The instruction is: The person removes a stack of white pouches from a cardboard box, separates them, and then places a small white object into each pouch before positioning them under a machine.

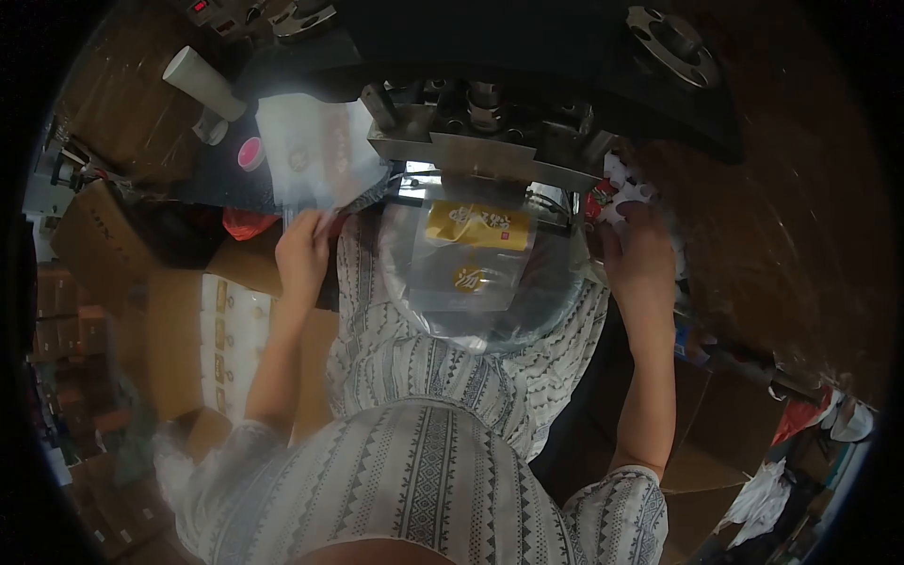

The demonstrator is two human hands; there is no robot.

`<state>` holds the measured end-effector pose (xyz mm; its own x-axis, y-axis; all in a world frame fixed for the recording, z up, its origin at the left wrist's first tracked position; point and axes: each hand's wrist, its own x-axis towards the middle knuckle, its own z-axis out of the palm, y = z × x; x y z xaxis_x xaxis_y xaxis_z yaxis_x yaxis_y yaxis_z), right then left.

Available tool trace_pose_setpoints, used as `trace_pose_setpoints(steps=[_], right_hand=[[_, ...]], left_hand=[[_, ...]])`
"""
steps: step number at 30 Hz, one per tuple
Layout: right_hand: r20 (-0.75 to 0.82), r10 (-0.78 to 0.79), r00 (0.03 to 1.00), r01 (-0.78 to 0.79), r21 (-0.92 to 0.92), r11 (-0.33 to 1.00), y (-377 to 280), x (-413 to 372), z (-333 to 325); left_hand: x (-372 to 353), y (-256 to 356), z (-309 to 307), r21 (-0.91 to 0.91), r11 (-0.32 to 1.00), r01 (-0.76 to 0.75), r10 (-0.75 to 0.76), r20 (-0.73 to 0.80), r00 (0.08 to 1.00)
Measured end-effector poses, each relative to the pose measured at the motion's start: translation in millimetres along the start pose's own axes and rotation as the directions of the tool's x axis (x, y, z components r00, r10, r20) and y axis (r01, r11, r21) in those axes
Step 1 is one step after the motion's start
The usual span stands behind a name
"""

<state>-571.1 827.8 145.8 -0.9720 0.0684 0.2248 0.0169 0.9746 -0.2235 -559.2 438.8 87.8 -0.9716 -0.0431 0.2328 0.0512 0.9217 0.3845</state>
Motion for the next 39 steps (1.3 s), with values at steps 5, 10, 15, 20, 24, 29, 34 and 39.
trace_pose_setpoints(steps=[5, 10, 15, 20, 24, 29, 34, 39], right_hand=[[0.054, -0.275, 0.960, 0.147, 0.739, 0.658, -72, -10, -20], [0.016, -0.469, 0.883, 0.320, 0.712, 0.625, -100, -9, -13], [0.187, -0.352, 0.917, 0.076, 0.785, 0.615, -84, -5, 0], [0.016, -0.273, 0.962, 0.237, 0.448, 0.862, -45, -10, -5], [0.026, -0.081, 0.996, 0.074, 0.185, 0.980, -5, -3, 13], [0.104, 0.052, 0.993, -0.057, 0.045, 0.997, 1, 11, 28], [0.085, -0.056, 0.995, 0.045, 0.122, 0.991, 8, 9, 21], [0.234, -0.101, 0.967, -0.059, 0.591, 0.805, -54, -4, -28]], left_hand=[[-23, 60, -23, -0.105, 0.981, -0.165, 0.146, -0.167, 0.975], [-24, 83, -25, -0.250, 0.924, -0.288, 0.268, -0.112, 0.957], [-14, 98, 11, -0.564, 0.825, 0.035, 0.266, 0.443, 0.856], [32, 120, 33, -0.680, 0.395, 0.617, 0.052, 0.687, 0.725], [35, 115, 49, -0.657, 0.279, 0.700, 0.058, 0.739, 0.671], [58, 45, 24, -0.216, 0.950, -0.226, 0.160, -0.286, 0.945], [13, 13, 30, 0.199, 0.932, -0.303, 0.325, -0.094, 0.941], [-13, 31, -9, -0.037, 0.997, -0.062, 0.057, -0.120, 0.991]])
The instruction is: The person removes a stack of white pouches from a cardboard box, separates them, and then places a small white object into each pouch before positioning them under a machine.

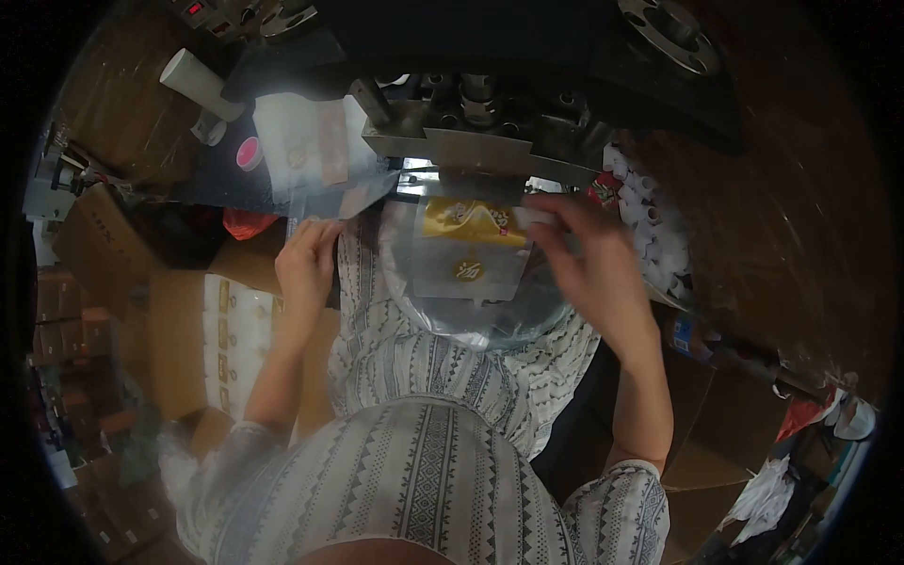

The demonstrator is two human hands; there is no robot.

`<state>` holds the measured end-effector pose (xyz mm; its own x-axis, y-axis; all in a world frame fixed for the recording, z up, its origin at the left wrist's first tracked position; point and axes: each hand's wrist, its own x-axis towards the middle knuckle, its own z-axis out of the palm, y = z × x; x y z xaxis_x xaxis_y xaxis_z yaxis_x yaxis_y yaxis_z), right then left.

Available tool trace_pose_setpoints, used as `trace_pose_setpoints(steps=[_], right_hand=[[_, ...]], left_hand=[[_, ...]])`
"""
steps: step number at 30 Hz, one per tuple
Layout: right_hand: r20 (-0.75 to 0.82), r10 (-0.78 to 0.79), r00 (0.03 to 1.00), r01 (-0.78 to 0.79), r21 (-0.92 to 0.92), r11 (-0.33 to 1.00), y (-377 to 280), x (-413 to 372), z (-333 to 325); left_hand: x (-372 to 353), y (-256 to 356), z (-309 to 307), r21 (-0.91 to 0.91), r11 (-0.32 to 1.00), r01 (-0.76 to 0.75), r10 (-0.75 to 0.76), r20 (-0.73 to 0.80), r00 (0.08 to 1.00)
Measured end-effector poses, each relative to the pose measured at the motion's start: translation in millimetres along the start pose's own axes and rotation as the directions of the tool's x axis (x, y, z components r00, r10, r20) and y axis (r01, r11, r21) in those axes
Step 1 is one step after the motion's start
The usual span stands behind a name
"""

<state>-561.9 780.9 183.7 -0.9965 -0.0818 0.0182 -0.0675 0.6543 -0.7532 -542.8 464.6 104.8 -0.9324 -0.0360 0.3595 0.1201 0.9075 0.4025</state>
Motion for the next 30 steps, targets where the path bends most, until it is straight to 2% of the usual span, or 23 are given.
trace_pose_setpoints(steps=[2, 3, 5, 7, 9, 11, 13, 14, 15, 16, 17, 18, 19, 20, 21, 23, 24, 25, 26, 27, 28, 29, 30], right_hand=[[0.022, -0.406, 0.913, 0.406, 0.009, 0.914, -11, 5, 26], [0.020, -0.410, 0.912, 0.410, 0.010, 0.912, -17, 8, 34], [-0.017, -0.664, 0.748, 0.652, -0.174, 0.738, -24, 12, 45], [0.031, -0.669, 0.742, 0.668, -0.108, 0.736, -24, 11, 45], [0.079, -0.672, 0.736, 0.676, -0.044, 0.736, -20, 9, 44], [0.122, -0.353, 0.928, 0.338, 0.126, 0.933, -12, 9, 42], [0.024, -0.301, 0.953, 0.297, 0.116, 0.948, -4, 10, 36], [-0.075, -0.247, 0.966, 0.255, 0.114, 0.960, 1, 10, 31], [-0.077, -0.249, 0.966, 0.256, 0.113, 0.960, 6, 8, 24], [-0.058, -0.288, 0.956, 0.285, -0.055, 0.957, 11, 3, 16], [-0.032, -0.320, 0.947, 0.306, -0.222, 0.926, 17, 0, 8], [-0.033, -0.317, 0.948, 0.302, -0.224, 0.927, 25, -3, 2], [-0.076, -0.283, 0.956, 0.222, -0.442, 0.869, 34, -5, -4], [-0.124, -0.260, 0.958, 0.126, -0.631, 0.766, 43, -6, -8], [-0.122, -0.255, 0.959, 0.124, -0.629, 0.768, 56, -3, -7], [-0.249, 0.149, 0.957, -0.287, -0.730, 0.620, 79, 11, -1], [-0.253, 0.138, 0.957, -0.283, -0.730, 0.622, 78, 15, -4], [-0.215, 0.140, 0.967, -0.252, -0.700, 0.668, 76, 15, -5], [-0.173, 0.148, 0.974, -0.226, -0.664, 0.713, 75, 12, -5], [-0.173, 0.149, 0.974, -0.227, -0.662, 0.715, 75, 9, -6], [-0.127, 0.155, 0.980, -0.201, -0.665, 0.719, 75, 8, -8], [-0.083, 0.159, 0.984, -0.173, -0.667, 0.724, 75, 10, -10], [-0.087, 0.156, 0.984, -0.174, -0.664, 0.727, 73, 13, -12]], left_hand=[[-5, 27, -11, -0.042, 0.997, -0.058, 0.054, -0.077, 0.996], [-6, 37, -16, -0.088, 0.991, -0.098, 0.092, -0.079, 0.993], [-7, 46, -19, -0.131, 0.982, -0.138, 0.127, -0.086, 0.988], [-7, 50, -18, -0.306, 0.923, -0.234, 0.259, 0.042, 0.965], [-10, 55, -6, -0.405, 0.897, -0.176, 0.257, 0.156, 0.954], [-10, 62, 11, -0.495, 0.862, -0.107, 0.266, 0.262, 0.928], [0, 70, 30, -0.609, 0.720, 0.334, 0.070, 0.542, 0.837], [10, 74, 37, -0.611, 0.719, 0.331, 0.071, 0.539, 0.839], [24, 76, 44, -0.568, 0.683, 0.459, 0.016, 0.640, 0.768], [33, 78, 49, -0.508, 0.639, 0.578, -0.031, 0.733, 0.679], [39, 81, 52, -0.509, 0.638, 0.578, -0.028, 0.735, 0.678], [43, 83, 56, -0.578, 0.410, 0.706, -0.055, 0.757, 0.651], [45, 85, 58, -0.604, 0.151, 0.783, -0.072, 0.783, 0.618], [44, 86, 59, -0.602, 0.149, 0.784, -0.071, 0.785, 0.616], [42, 86, 60, -0.620, 0.195, 0.760, -0.080, 0.762, 0.643], [44, 76, 57, -0.637, 0.243, 0.731, -0.086, 0.737, 0.671], [55, 57, 49, -0.687, 0.533, 0.495, -0.144, 0.503, 0.852], [61, 38, 41, -0.587, 0.776, 0.231, -0.111, 0.234, 0.966], [60, 18, 38, -0.582, 0.778, 0.237, -0.114, 0.240, 0.964], [58, -5, 41, -0.041, 0.999, 0.004, -0.002, 0.056, 0.998], [54, -21, 50, 0.545, 0.826, -0.147, 0.196, -0.033, 0.980], [34, -30, 62, 0.410, 0.899, -0.156, 0.137, 0.076, 0.988], [28, -29, 57, 0.413, 0.897, -0.158, 0.141, 0.073, 0.987]])
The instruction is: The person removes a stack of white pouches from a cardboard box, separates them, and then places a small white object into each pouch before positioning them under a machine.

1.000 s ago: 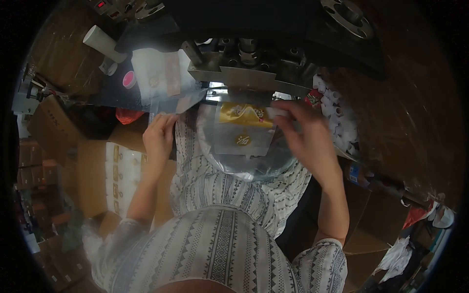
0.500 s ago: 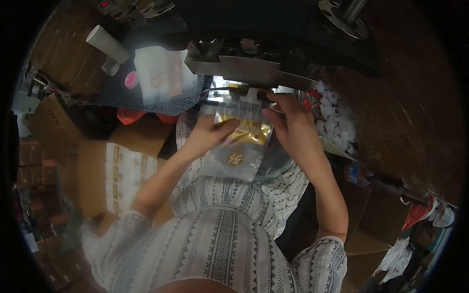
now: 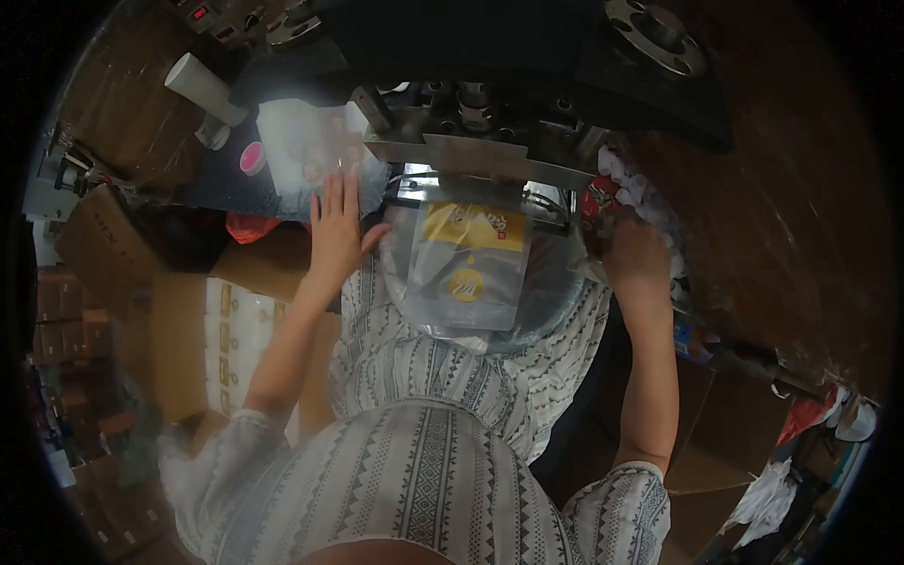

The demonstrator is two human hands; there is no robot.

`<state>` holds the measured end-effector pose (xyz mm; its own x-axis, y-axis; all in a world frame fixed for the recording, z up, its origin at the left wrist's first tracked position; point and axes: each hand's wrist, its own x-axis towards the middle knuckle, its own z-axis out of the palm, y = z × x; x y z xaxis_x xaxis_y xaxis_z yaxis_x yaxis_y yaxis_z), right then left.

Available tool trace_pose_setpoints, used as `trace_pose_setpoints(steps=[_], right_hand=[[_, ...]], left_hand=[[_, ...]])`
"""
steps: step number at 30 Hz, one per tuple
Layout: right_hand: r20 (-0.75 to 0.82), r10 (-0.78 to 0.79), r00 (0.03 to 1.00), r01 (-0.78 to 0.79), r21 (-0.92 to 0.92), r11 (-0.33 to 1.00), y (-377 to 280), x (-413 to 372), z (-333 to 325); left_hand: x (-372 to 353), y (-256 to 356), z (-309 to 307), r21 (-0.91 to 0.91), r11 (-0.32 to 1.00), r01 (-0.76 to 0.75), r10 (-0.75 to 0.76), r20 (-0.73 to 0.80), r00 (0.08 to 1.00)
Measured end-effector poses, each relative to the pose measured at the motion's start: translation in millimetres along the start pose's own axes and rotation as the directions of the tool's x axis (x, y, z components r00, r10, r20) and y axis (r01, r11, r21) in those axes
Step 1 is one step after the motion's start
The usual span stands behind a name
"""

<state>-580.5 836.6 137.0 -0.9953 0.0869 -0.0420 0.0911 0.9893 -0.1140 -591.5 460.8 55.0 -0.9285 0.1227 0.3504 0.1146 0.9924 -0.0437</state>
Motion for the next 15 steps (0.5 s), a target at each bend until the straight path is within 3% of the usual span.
trace_pose_setpoints(steps=[3, 5, 6, 8, 9, 11, 13, 15], right_hand=[[0.052, -0.039, 0.998, 0.033, 0.119, 0.992, 5, -5, -2], [-0.083, -0.089, 0.992, 0.102, 0.157, 0.982, 12, -7, 0], [-0.085, -0.084, 0.993, 0.096, 0.149, 0.984, 15, -8, -2], [-0.110, -0.051, 0.993, 0.086, 0.342, 0.936, 19, -11, -6], [-0.111, -0.049, 0.993, 0.084, 0.341, 0.936, 18, -12, -10], [-0.047, 0.018, 0.999, 0.012, 0.579, 0.815, 14, -14, -18], [-0.031, -0.005, 0.999, 0.023, 0.608, 0.794, 9, -15, -19], [-0.016, -0.037, 0.999, 0.039, 0.635, 0.772, -3, -15, -22]], left_hand=[[-14, -2, -12, -0.184, 0.977, -0.103, 0.088, -0.088, 0.992], [-12, -12, -25, -0.317, 0.948, 0.033, -0.037, -0.007, 0.999], [-10, -11, -28, -0.348, 0.937, 0.018, -0.054, -0.096, 0.994], [-12, -18, -35, -0.383, 0.922, 0.048, -0.067, -0.037, 0.997], [-15, -19, -41, -0.407, 0.909, 0.085, -0.083, 0.023, 0.996], [-20, -12, -56, -0.438, 0.891, 0.119, -0.110, 0.046, 0.993], [-25, 1, -71, -0.465, 0.870, 0.164, -0.145, 0.076, 0.987], [-28, 18, -82, -0.515, 0.850, 0.112, -0.099, 0.051, 0.994]])
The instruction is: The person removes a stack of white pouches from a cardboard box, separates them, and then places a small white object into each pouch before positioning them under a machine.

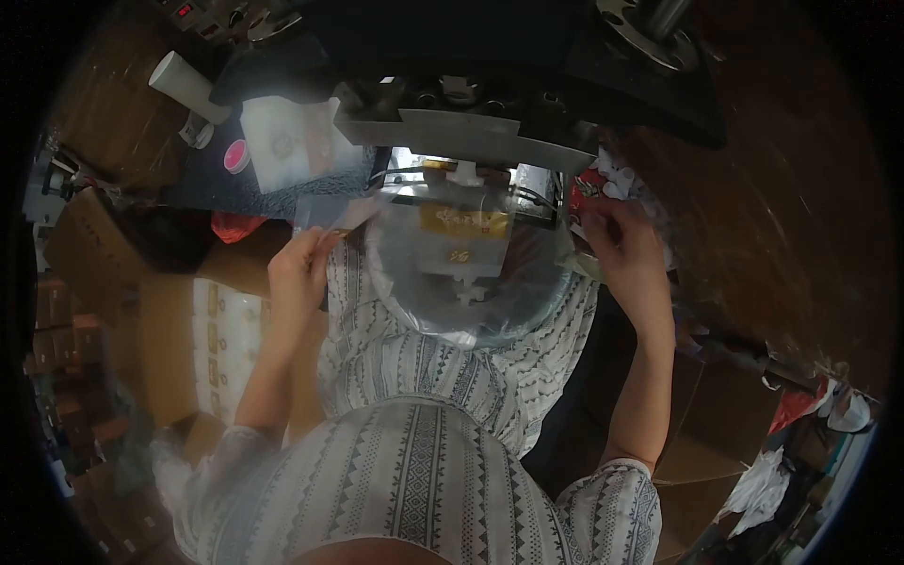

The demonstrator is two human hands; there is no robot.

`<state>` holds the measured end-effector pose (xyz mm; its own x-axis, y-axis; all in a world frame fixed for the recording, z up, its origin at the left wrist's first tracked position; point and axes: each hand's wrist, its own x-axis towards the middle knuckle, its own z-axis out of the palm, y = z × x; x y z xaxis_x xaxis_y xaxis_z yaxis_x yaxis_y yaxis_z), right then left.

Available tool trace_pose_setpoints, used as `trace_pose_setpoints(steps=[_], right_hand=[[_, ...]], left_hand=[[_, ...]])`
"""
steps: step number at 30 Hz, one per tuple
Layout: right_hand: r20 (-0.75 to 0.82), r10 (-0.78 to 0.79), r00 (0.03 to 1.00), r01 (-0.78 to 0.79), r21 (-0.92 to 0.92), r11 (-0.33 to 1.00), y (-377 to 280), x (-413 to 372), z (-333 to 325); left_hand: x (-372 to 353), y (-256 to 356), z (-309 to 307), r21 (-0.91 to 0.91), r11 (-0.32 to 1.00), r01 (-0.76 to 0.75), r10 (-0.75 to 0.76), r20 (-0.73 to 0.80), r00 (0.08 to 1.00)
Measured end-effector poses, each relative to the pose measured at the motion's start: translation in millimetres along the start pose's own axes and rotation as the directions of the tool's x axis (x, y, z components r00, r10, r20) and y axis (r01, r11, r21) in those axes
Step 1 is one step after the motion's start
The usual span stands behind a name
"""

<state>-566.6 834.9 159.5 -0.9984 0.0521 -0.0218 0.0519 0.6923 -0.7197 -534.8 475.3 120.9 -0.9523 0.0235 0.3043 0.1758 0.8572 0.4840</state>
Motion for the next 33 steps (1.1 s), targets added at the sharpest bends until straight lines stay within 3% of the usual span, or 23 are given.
trace_pose_setpoints(steps=[3, 5, 9, 10, 12, 13, 15, 16, 17, 18, 19, 20, 21, 22, 24, 26, 27, 28, 29, 30, 31, 32, 33], right_hand=[[-0.022, -0.143, 0.990, 0.144, 0.180, 0.973, -31, -4, 17], [0.000, -0.418, 0.908, 0.412, 0.175, 0.894, -51, -9, 31], [0.010, -0.515, 0.857, 0.510, 0.116, 0.852, -71, -17, 52], [0.042, -0.528, 0.848, 0.515, 0.168, 0.841, -71, -16, 55], [0.075, -0.540, 0.838, 0.515, 0.220, 0.829, -70, -15, 58], [0.080, -0.485, 0.871, 0.449, 0.274, 0.850, -67, -14, 60], [0.089, -0.430, 0.899, 0.381, 0.327, 0.865, -61, -10, 64], [0.018, -0.360, 0.933, 0.330, 0.358, 0.873, -54, -7, 66], [-0.050, -0.284, 0.958, 0.280, 0.391, 0.877, -49, -5, 65], [-0.052, -0.285, 0.957, 0.283, 0.389, 0.877, -45, -5, 60], [-0.088, -0.316, 0.945, 0.328, 0.250, 0.911, -39, -5, 55], [-0.117, -0.350, 0.929, 0.362, 0.105, 0.926, -34, -4, 50], [-0.117, -0.349, 0.930, 0.361, 0.104, 0.927, -31, -7, 45], [-0.079, -0.339, 0.937, 0.343, 0.030, 0.939, -30, -9, 39], [-0.040, -0.329, 0.943, 0.327, -0.045, 0.944, -20, -6, 31], [-0.268, -0.312, 0.911, 0.148, -0.495, 0.856, 1, 5, 32], [-0.267, -0.310, 0.912, 0.148, -0.493, 0.858, 13, 8, 34], [-0.169, -0.226, 0.959, 0.101, -0.541, 0.835, 26, 12, 37], [-0.079, -0.136, 0.988, 0.063, -0.592, 0.804, 33, 17, 36], [-0.083, -0.144, 0.986, 0.067, -0.592, 0.803, 34, 23, 33], [-0.066, -0.138, 0.988, 0.085, -0.517, 0.852, 35, 23, 32], [-0.053, -0.131, 0.990, 0.095, -0.439, 0.894, 37, 21, 31], [-0.058, -0.135, 0.989, 0.096, -0.439, 0.893, 38, 19, 29]], left_hand=[[-5, 17, 7, -0.050, 0.994, -0.097, 0.093, -0.084, 0.992], [-6, 31, 4, -0.048, 0.992, -0.120, 0.116, -0.069, 0.991], [-4, 43, 4, -0.095, 0.974, -0.207, 0.208, -0.004, 0.978], [-4, 43, 7, -0.093, 0.974, -0.206, 0.207, -0.004, 0.978], [-5, 41, 18, -0.263, 0.936, -0.236, 0.277, 0.130, 0.952], [-3, 42, 23, -0.263, 0.936, -0.235, 0.275, 0.129, 0.953], [2, 44, 36, -0.431, 0.896, -0.101, 0.256, 0.319, 0.913], [5, 45, 44, -0.432, 0.896, -0.103, 0.257, 0.316, 0.913], [9, 45, 53, -0.497, 0.847, 0.188, 0.084, 0.474, 0.877], [13, 47, 59, -0.501, 0.729, 0.466, -0.058, 0.633, 0.772], [22, 49, 63, -0.503, 0.728, 0.465, -0.057, 0.631, 0.773], [33, 50, 65, -0.542, 0.638, 0.547, -0.082, 0.659, 0.747], [41, 51, 68, -0.569, 0.538, 0.622, -0.101, 0.689, 0.717], [47, 52, 70, -0.569, 0.537, 0.623, -0.100, 0.690, 0.717], [54, 55, 74, -0.571, 0.245, 0.783, -0.164, 0.772, 0.614], [49, 56, 75, -0.614, 0.223, 0.757, -0.136, 0.749, 0.648], [46, 56, 75, -0.657, 0.200, 0.727, -0.109, 0.723, 0.682], [48, 51, 71, -0.656, 0.202, 0.727, -0.109, 0.722, 0.683], [56, 37, 62, -0.659, 0.573, 0.487, -0.197, 0.466, 0.862], [65, 22, 52, -0.469, 0.857, 0.213, -0.154, 0.161, 0.975], [76, -5, 48, -0.161, 0.986, 0.044, -0.054, -0.059, 0.997], [81, -34, 51, 0.195, 0.978, -0.078, 0.122, -0.225, 0.967], [69, -61, 65, 0.388, 0.920, -0.046, 0.084, -0.080, 0.993]])
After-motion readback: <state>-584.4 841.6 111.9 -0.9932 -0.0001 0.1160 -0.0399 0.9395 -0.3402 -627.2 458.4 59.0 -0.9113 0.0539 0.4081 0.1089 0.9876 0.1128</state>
